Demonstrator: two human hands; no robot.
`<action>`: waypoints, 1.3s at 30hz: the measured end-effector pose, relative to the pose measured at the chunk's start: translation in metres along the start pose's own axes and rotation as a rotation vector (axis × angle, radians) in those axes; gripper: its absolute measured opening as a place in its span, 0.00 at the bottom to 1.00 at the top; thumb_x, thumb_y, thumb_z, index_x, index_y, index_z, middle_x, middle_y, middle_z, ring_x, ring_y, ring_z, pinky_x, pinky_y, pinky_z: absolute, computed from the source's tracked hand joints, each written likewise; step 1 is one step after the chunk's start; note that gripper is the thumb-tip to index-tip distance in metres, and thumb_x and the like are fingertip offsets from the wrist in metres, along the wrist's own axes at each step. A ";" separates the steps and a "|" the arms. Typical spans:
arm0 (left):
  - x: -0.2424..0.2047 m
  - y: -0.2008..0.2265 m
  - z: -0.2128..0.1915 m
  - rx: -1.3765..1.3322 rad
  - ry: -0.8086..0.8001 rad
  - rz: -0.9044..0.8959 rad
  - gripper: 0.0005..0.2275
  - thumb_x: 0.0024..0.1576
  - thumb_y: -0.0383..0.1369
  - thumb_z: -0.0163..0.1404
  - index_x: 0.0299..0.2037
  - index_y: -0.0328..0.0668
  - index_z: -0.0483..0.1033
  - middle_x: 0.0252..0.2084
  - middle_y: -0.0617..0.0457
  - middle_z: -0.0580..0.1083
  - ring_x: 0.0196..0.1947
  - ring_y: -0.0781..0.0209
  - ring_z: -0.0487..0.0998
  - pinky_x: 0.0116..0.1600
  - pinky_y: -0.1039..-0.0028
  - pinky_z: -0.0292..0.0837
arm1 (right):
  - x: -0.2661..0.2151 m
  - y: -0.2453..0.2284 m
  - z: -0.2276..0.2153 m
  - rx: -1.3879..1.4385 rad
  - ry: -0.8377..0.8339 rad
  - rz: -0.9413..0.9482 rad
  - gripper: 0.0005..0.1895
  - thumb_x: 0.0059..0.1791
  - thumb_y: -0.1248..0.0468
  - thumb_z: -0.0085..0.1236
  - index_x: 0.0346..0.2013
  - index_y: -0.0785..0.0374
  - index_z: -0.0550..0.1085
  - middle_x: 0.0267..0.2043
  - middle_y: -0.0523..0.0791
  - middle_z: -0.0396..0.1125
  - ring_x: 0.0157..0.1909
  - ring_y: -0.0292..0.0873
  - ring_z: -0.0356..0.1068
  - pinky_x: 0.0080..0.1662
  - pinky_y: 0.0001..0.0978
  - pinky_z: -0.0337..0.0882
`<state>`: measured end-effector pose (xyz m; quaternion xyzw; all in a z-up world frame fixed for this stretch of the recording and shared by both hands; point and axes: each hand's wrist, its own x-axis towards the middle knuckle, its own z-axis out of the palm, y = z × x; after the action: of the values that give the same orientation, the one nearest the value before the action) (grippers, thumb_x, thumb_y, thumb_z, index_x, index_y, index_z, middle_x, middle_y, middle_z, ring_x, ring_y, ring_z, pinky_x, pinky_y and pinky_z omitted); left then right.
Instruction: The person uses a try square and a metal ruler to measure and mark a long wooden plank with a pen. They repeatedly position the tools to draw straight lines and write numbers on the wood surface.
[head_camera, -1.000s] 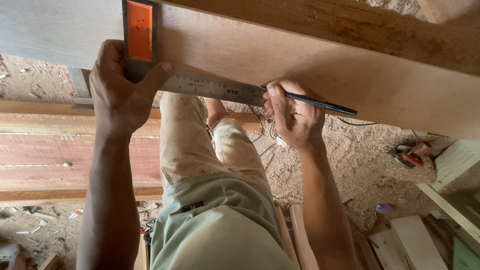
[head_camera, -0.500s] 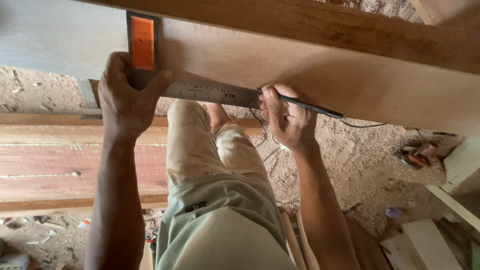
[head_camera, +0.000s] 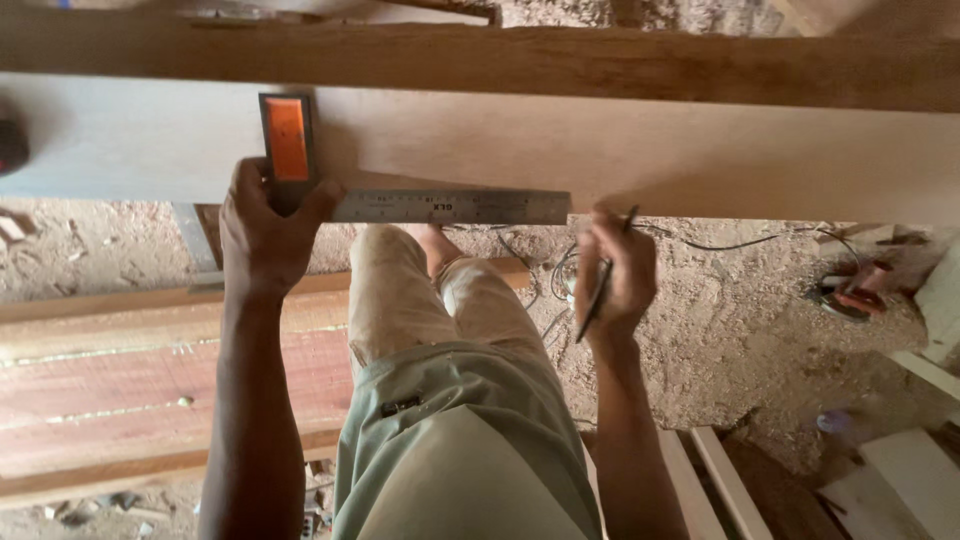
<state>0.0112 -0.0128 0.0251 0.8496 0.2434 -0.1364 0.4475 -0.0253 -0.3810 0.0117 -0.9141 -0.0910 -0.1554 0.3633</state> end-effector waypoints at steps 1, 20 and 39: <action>0.000 0.004 0.003 -0.019 -0.014 -0.008 0.25 0.54 0.43 0.65 0.49 0.29 0.72 0.34 0.46 0.79 0.33 0.59 0.80 0.39 0.67 0.76 | -0.001 0.002 0.000 -0.016 0.004 -0.036 0.08 0.59 0.68 0.58 0.54 0.61 0.73 0.48 0.49 0.73 0.44 0.38 0.71 0.45 0.30 0.75; -0.003 0.009 0.011 0.041 -0.047 0.037 0.23 0.55 0.44 0.66 0.47 0.33 0.72 0.33 0.45 0.78 0.33 0.58 0.81 0.40 0.65 0.76 | 0.017 -0.011 -0.016 -0.020 -0.039 0.031 0.07 0.52 0.69 0.67 0.43 0.63 0.78 0.49 0.47 0.76 0.55 0.43 0.75 0.55 0.34 0.78; -0.001 0.015 0.016 0.007 -0.019 0.094 0.23 0.57 0.42 0.66 0.49 0.31 0.70 0.35 0.43 0.79 0.34 0.57 0.83 0.40 0.65 0.80 | 0.011 0.010 -0.016 -0.142 -0.062 -0.124 0.06 0.53 0.68 0.67 0.43 0.61 0.77 0.48 0.45 0.77 0.51 0.42 0.75 0.56 0.35 0.73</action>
<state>0.0185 -0.0331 0.0269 0.8603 0.1984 -0.1243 0.4528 -0.0154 -0.3990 0.0204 -0.9346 -0.1474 -0.1551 0.2841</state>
